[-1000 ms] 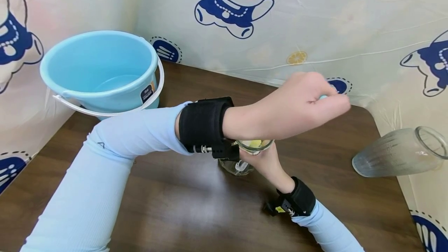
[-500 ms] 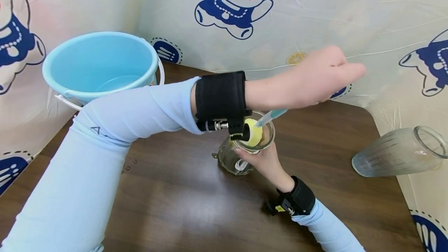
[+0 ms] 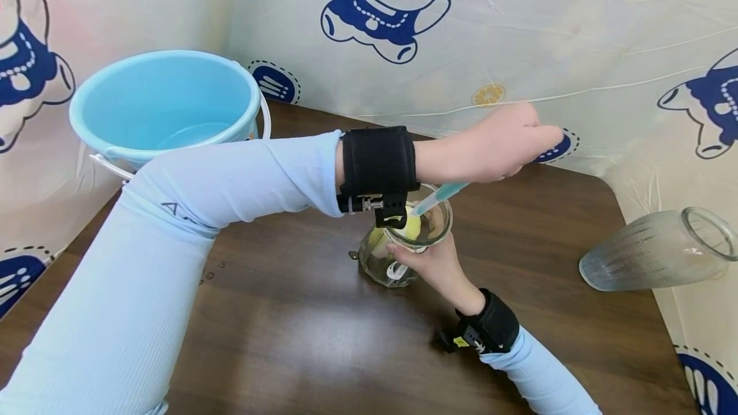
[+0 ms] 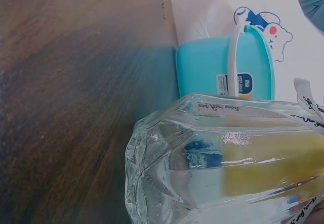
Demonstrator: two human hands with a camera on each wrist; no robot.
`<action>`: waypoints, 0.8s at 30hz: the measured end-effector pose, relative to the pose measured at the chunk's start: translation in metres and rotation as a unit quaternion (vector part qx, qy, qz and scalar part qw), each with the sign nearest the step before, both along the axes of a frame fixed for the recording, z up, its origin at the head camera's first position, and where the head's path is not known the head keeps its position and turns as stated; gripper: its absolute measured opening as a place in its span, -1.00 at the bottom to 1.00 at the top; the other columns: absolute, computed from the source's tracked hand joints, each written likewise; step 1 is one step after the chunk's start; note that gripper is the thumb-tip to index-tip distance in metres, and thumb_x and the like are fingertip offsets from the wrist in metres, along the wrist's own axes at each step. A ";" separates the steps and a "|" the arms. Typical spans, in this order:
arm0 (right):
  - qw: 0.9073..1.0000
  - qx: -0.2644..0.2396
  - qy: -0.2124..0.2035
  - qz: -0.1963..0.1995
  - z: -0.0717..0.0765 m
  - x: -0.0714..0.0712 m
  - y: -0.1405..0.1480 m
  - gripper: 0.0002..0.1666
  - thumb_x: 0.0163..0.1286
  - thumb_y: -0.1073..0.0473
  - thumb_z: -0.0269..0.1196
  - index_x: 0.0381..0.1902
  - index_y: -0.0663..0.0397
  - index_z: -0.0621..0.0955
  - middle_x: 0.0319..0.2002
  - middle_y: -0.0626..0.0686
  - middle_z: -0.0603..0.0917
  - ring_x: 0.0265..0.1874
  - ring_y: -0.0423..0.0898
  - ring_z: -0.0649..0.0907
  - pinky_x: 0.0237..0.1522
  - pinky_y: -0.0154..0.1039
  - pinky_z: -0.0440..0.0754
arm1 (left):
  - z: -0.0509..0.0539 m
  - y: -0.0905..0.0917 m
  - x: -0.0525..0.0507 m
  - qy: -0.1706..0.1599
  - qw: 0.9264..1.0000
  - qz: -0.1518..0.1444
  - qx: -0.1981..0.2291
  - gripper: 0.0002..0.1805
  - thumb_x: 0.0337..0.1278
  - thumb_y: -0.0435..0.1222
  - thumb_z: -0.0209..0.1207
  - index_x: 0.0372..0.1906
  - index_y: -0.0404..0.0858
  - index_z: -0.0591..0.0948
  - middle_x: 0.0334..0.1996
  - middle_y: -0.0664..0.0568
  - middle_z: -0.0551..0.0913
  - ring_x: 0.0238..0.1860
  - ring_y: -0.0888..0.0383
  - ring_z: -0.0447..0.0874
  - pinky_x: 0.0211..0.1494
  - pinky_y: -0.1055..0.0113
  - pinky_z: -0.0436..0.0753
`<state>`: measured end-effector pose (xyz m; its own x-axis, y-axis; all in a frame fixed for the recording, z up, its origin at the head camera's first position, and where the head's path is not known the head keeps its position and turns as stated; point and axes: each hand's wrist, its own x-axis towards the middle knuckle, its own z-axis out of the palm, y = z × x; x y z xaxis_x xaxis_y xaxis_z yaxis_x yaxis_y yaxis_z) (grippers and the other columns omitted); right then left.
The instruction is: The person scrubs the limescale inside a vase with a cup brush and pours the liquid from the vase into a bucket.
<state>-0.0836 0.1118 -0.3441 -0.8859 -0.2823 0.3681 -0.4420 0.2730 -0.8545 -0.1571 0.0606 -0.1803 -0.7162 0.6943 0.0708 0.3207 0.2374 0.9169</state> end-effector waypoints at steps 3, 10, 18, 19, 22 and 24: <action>1.000 0.001 -0.008 -0.001 0.002 0.000 0.000 -0.20 -0.12 0.46 0.36 0.10 0.44 0.26 -0.06 0.33 0.42 -0.11 -0.03 0.44 -0.06 -0.26 0.41 | -0.003 -0.011 0.006 -0.024 1.000 0.004 0.008 -0.43 0.30 -0.36 -0.19 -0.90 -0.21 0.08 -0.90 0.11 0.06 -0.84 0.21 0.00 -0.68 0.43 0.05; 1.000 -0.008 -0.007 0.017 0.006 -0.001 -0.001 -0.24 -0.13 0.49 0.36 0.06 0.43 0.27 -0.16 0.30 0.49 -0.19 0.08 0.49 -0.14 -0.02 0.47 | -0.027 -0.021 0.002 -0.047 0.998 0.016 0.036 -0.43 0.30 -0.39 -0.21 -0.91 -0.20 0.10 -0.89 0.12 0.03 -0.84 0.23 -0.04 -0.68 0.43 0.04; 1.000 -0.020 -0.009 0.015 0.006 -0.003 -0.001 -0.25 -0.14 0.52 0.35 0.05 0.43 0.28 -0.18 0.28 0.47 -0.18 -0.08 0.47 -0.12 -0.14 0.47 | -0.031 -0.020 -0.002 -0.048 0.998 0.005 0.041 -0.43 0.29 -0.38 -0.19 -0.91 -0.19 0.10 -0.89 0.13 0.03 -0.83 0.24 -0.05 -0.67 0.44 0.03; 1.000 -0.019 -0.012 0.013 0.006 -0.003 -0.001 -0.26 -0.14 0.51 0.35 0.04 0.43 0.28 -0.18 0.26 0.46 -0.18 -0.11 0.47 -0.11 -0.14 0.47 | -0.030 -0.019 -0.001 -0.048 0.998 0.000 0.039 -0.43 0.30 -0.38 -0.20 -0.90 -0.19 0.09 -0.88 0.13 0.03 -0.83 0.24 -0.05 -0.68 0.44 0.03; 1.000 -0.020 -0.014 0.014 0.006 -0.003 -0.001 -0.28 -0.13 0.51 0.35 0.02 0.45 0.28 -0.19 0.26 0.46 -0.18 -0.12 0.47 -0.09 -0.07 0.46 | -0.030 -0.020 0.001 -0.053 0.998 -0.001 0.037 -0.44 0.29 -0.38 -0.20 -0.90 -0.20 0.09 -0.88 0.12 0.01 -0.83 0.23 -0.06 -0.69 0.43 0.02; 1.000 -0.020 -0.016 0.013 0.005 -0.002 -0.001 -0.29 -0.12 0.51 0.35 0.01 0.45 0.28 -0.20 0.24 0.47 -0.18 -0.13 0.47 -0.08 -0.04 0.45 | -0.029 -0.021 0.002 -0.056 0.997 0.000 0.044 -0.44 0.29 -0.39 -0.21 -0.90 -0.20 0.09 -0.88 0.12 0.02 -0.84 0.23 -0.06 -0.70 0.42 0.02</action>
<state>-0.0858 0.1109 -0.3387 -0.8898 -0.2914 0.3512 -0.4210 0.2270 -0.8782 -0.1552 0.0395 -0.2092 -0.7235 0.6885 0.0507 0.2147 0.1546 0.9644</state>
